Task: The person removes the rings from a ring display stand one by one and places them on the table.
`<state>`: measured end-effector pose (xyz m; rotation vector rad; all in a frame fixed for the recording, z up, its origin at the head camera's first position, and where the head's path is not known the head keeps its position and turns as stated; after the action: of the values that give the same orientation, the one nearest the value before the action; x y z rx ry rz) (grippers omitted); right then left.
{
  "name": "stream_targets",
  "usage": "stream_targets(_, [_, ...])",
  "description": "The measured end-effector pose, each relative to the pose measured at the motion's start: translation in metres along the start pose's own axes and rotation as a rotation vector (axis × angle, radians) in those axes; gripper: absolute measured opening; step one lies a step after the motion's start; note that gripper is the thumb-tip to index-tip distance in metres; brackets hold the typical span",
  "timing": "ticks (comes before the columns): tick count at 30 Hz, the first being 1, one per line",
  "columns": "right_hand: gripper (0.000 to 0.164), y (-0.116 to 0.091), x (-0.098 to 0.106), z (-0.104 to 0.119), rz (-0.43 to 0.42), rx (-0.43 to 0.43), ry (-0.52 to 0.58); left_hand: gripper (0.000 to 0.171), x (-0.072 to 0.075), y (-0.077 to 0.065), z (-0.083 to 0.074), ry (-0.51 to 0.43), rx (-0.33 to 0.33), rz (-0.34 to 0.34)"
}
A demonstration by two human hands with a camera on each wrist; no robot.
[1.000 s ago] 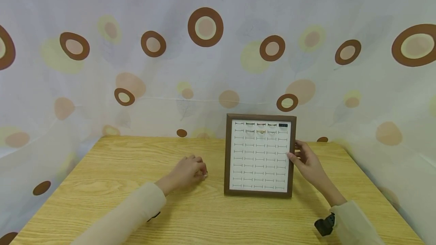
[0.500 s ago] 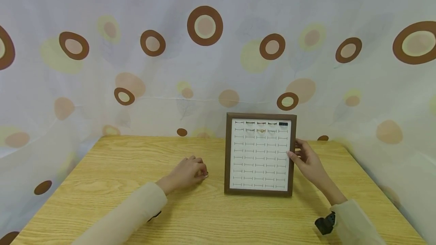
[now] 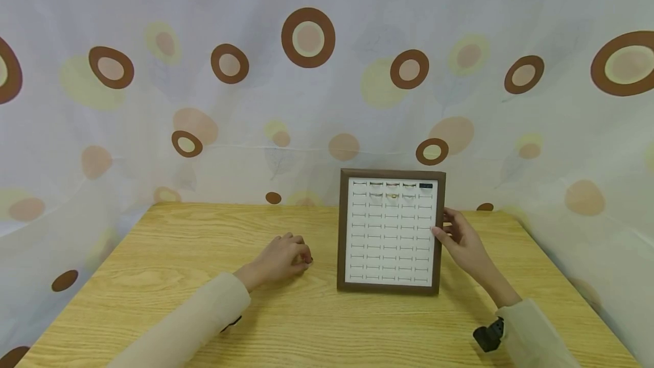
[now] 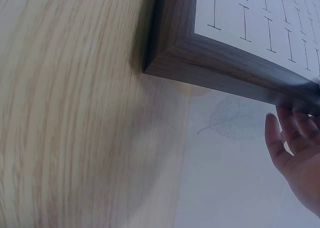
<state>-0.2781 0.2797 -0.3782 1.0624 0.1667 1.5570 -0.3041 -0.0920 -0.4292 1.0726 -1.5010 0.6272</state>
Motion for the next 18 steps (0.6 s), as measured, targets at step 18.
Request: stream_targets(18, [0.047,-0.001,0.001,-0.005,-0.002,0.012,-0.023,0.017,0.033,0.016,-0.013,-0.005,-0.090,-0.154])
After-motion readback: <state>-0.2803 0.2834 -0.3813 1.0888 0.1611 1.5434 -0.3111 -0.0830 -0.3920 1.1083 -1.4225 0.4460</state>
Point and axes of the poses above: each hand's wrist, its own y-axis towards the middle knuckle, its own x-axis out of the back of the hand, z = x × y, the point moved 2 cm from there along y, towards the middle knuckle, and after that the axes turned 15 degrees about x, right-handed, at the moved point
